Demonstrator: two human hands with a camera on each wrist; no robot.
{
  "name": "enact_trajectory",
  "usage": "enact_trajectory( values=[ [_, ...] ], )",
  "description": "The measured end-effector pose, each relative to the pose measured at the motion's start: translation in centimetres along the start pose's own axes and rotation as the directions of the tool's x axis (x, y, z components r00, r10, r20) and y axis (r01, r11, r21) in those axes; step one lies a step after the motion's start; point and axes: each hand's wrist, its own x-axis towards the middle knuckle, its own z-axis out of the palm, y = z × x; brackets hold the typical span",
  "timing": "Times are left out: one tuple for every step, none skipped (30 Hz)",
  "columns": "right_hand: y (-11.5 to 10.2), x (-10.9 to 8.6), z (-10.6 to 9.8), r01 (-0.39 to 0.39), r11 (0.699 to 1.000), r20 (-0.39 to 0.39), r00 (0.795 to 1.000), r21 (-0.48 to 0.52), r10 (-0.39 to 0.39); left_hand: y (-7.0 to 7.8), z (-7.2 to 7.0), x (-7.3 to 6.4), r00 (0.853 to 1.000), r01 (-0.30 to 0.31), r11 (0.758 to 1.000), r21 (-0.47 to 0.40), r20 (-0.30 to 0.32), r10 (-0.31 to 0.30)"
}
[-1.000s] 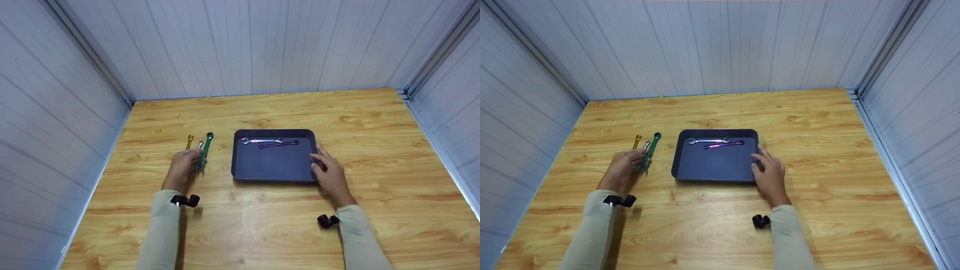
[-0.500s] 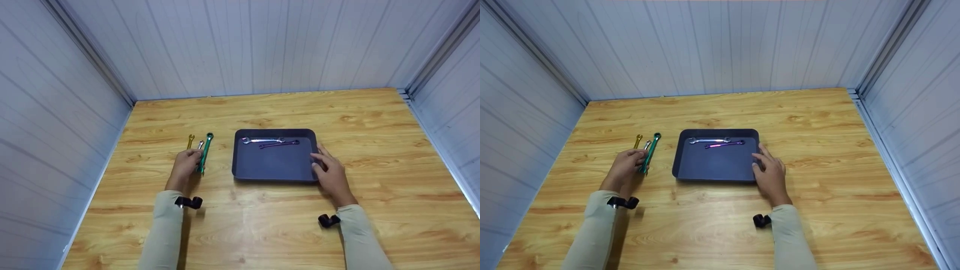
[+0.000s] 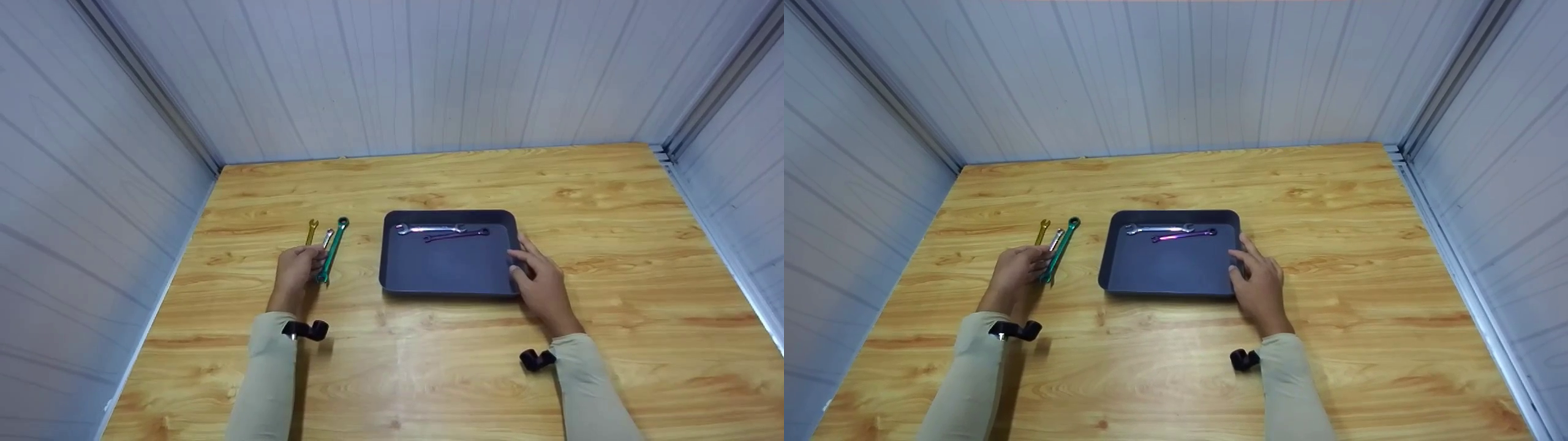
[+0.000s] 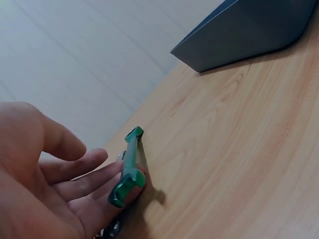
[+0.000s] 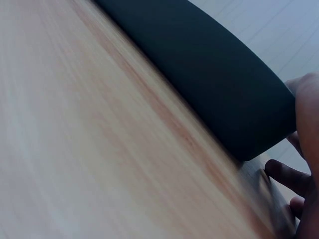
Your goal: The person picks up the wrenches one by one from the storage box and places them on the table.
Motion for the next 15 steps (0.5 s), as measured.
enact_trajectory(
  values=[
    [0.01,-0.01,0.00,0.003,1.000,-0.001,1.000,-0.001,-0.003,-0.07,-0.01,-0.03,1.000,0.004,1.000,-0.013,-0.014,-0.004],
    [0.01,-0.01,0.01,0.006,1.000,-0.002,1.000,-0.001,-0.006,-0.13,-0.02,-0.06,1.000,0.007,1.000,-0.025,-0.027,-0.007],
    [0.01,-0.02,0.01,0.007,1.000,-0.003,1.000,0.000,-0.007,-0.18,-0.01,-0.08,0.999,0.009,0.999,-0.036,-0.040,-0.010],
    [0.03,-0.03,0.01,0.009,1.000,-0.004,1.000,0.000,-0.009,-0.23,0.01,-0.10,0.998,0.007,0.999,-0.044,-0.057,-0.010],
    [0.03,-0.04,0.02,0.010,1.000,-0.005,1.000,0.001,-0.010,-0.28,0.03,-0.12,0.997,0.001,0.999,-0.052,-0.071,-0.005],
    [0.03,-0.04,0.02,0.010,1.000,-0.007,1.000,0.003,-0.010,-0.29,0.07,-0.14,0.996,-0.006,0.998,-0.059,-0.084,0.001],
    [0.02,-0.04,0.02,0.008,1.000,-0.008,1.000,0.005,-0.008,-0.30,0.11,-0.17,0.995,-0.016,0.998,-0.063,-0.098,0.010],
    [0.03,-0.05,0.01,0.007,1.000,-0.010,1.000,0.006,-0.007,-0.31,0.16,-0.20,0.994,-0.027,0.997,-0.068,-0.111,0.020],
    [0.04,-0.05,0.01,0.005,1.000,-0.011,1.000,0.006,-0.005,-0.32,0.21,-0.22,0.992,-0.038,0.997,-0.071,-0.124,0.029],
    [0.04,-0.05,0.01,0.003,1.000,-0.013,1.000,0.007,-0.003,-0.34,0.25,-0.25,0.990,-0.048,0.996,-0.070,-0.135,0.038],
    [0.04,-0.05,0.02,0.002,1.000,-0.012,1.000,0.007,-0.002,-0.36,0.30,-0.28,0.989,-0.055,0.996,-0.071,-0.141,0.044],
    [0.03,-0.05,0.01,0.001,1.000,-0.011,1.000,0.008,0.000,-0.36,0.34,-0.31,0.988,-0.059,0.996,-0.072,-0.146,0.048],
    [0.02,-0.04,0.01,0.000,1.000,-0.010,1.000,0.010,0.000,-0.39,0.38,-0.33,0.987,-0.064,0.995,-0.071,-0.150,0.053],
    [0.02,-0.03,0.01,0.000,1.000,-0.009,1.000,0.011,0.000,-0.43,0.42,-0.36,0.987,-0.067,0.995,-0.071,-0.152,0.055],
    [0.01,-0.02,0.01,0.000,1.000,-0.009,1.000,0.011,0.000,-0.47,0.46,-0.39,0.987,-0.069,0.995,-0.072,-0.151,0.058]
  ],
)
